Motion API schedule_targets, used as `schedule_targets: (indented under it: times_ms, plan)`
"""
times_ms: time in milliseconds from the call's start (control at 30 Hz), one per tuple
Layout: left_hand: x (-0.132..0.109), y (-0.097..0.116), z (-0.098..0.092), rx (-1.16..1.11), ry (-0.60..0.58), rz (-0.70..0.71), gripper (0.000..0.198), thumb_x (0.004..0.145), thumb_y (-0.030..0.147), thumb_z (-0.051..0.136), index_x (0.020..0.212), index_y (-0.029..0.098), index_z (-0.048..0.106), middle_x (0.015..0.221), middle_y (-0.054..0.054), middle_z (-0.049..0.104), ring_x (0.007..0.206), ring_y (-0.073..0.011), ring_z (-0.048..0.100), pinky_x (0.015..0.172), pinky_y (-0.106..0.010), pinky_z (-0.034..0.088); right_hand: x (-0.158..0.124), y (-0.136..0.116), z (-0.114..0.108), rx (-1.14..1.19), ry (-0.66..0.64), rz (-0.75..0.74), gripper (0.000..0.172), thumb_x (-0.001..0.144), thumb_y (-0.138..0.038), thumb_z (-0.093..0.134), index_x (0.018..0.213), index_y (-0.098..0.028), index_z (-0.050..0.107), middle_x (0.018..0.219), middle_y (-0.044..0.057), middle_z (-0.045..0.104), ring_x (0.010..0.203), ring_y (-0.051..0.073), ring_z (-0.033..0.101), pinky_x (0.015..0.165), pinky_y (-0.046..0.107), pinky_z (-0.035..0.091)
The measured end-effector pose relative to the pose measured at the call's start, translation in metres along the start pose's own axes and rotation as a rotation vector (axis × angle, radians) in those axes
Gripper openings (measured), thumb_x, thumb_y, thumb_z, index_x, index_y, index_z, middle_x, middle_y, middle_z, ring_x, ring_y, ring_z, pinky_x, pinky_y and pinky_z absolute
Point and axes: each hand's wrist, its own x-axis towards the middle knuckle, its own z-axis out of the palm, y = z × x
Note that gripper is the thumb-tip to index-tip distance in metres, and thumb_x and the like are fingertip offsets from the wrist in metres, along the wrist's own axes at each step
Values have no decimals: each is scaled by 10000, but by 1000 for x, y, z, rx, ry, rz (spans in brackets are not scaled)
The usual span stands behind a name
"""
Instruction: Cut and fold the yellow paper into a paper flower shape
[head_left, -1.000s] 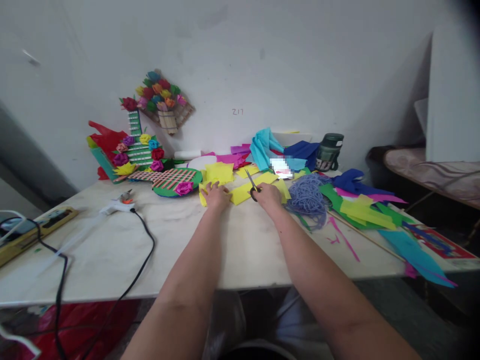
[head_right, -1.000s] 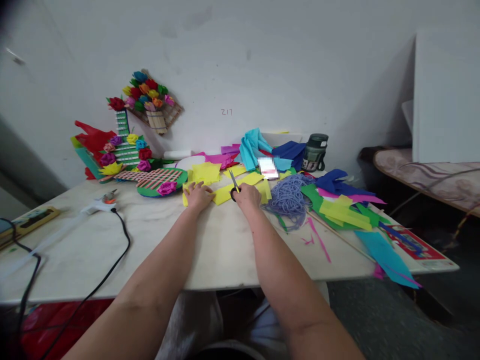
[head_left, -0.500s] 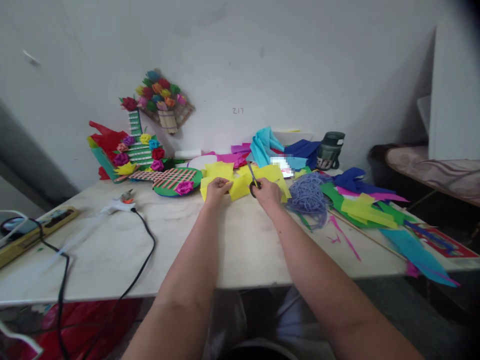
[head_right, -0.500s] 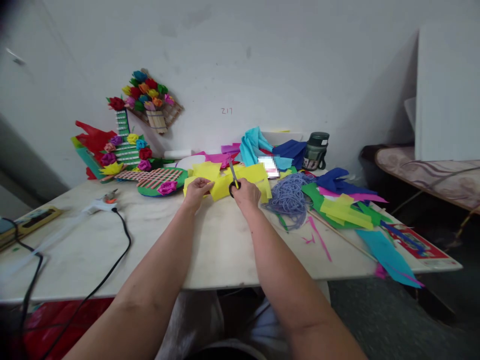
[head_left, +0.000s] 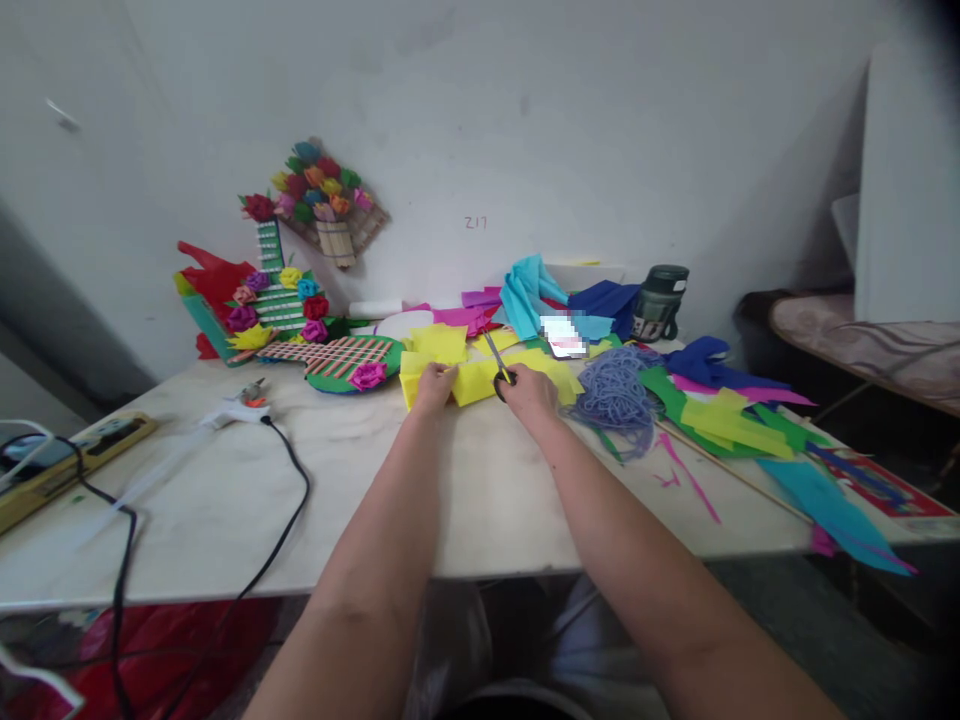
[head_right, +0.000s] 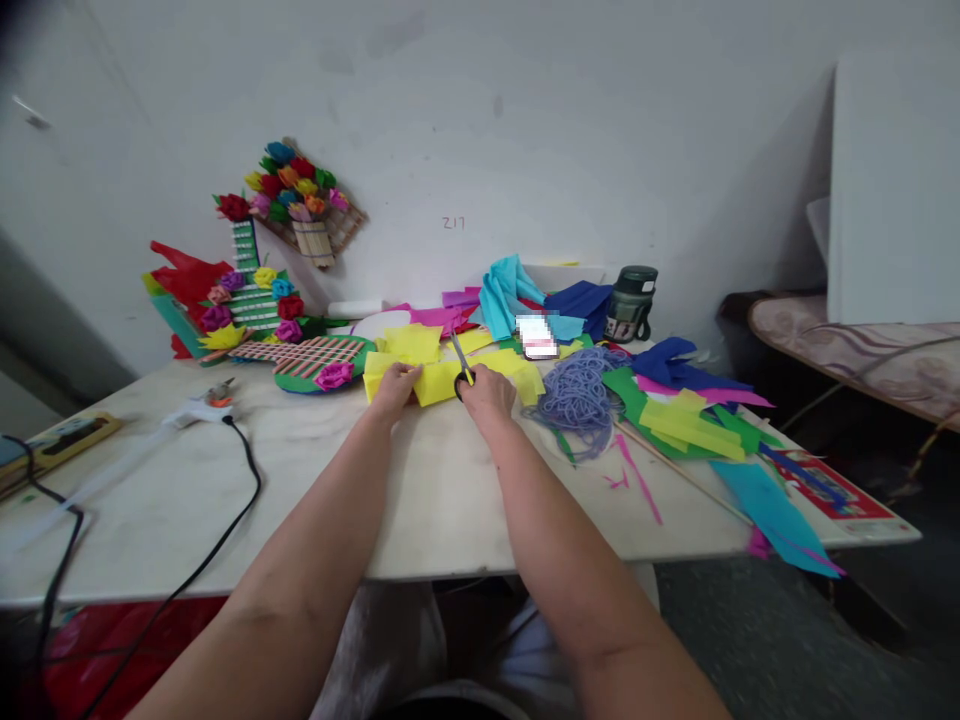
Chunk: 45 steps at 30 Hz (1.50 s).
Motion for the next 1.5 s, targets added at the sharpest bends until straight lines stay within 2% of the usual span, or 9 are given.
schedule_targets:
  times_ms: [200,400,500,633,733,867,1067,1300,1500]
  plan:
    - [-6,1,3,84,-81,37,674,447,139,743,1071,185,490,605,41,524,517,-99,538,498,-199,407,1,2,2,-20,-37,12,340,728,-417,498,1012,-265,605,902,54,657,835,201,593,652,268,407]
    - [-10,12,3,7,3,229,594,524,181,704,1092,180,532,512,82,427,437,-48,430,458,-166,358,1,2,-3,58,94,67,300,749,-385,472,982,-254,608,898,41,657,833,202,587,663,271,400]
    - [-13,17,5,-197,-91,226,497,531,203,709,1003,160,559,559,55,512,479,-57,480,481,-167,389,0,1,-7,137,201,44,307,768,-375,451,1012,-245,584,907,29,652,837,196,578,688,274,396]
    - [-20,22,8,-399,-239,111,422,514,166,725,903,171,563,765,-6,624,708,-113,592,631,-208,468,-5,-4,-12,203,293,-62,361,786,-334,424,1106,-203,530,989,50,620,893,183,550,757,266,381]
    - [-24,23,9,-466,-370,53,423,544,158,714,937,198,562,903,-22,635,830,-137,600,700,-231,481,-9,-8,-14,204,307,-156,387,789,-315,418,1144,-187,507,1024,63,598,922,176,534,795,257,364]
    - [-27,18,12,-453,-462,-12,430,519,137,729,917,160,571,841,-48,642,783,-160,615,688,-253,491,-11,-10,-13,158,305,-213,378,793,-328,419,1135,-197,513,1008,60,600,923,180,532,786,258,360]
    - [-18,6,18,-112,-221,-70,641,518,150,727,1114,134,490,688,-36,624,636,-155,610,638,-287,484,-5,-6,-9,11,136,-35,327,775,-370,456,1072,-262,542,956,30,622,857,186,560,686,267,374]
    - [-17,11,16,533,18,113,486,663,241,604,1125,118,514,866,-110,635,789,-185,596,718,-281,436,0,0,-5,-125,-1,52,337,759,-390,464,1031,-223,572,912,77,631,842,221,579,652,290,393]
    - [-39,39,19,811,237,393,296,760,254,471,1033,215,578,878,-69,646,904,-236,539,758,-350,388,4,4,-3,-232,-97,65,306,765,-330,457,959,-159,621,929,140,608,870,233,575,677,300,406]
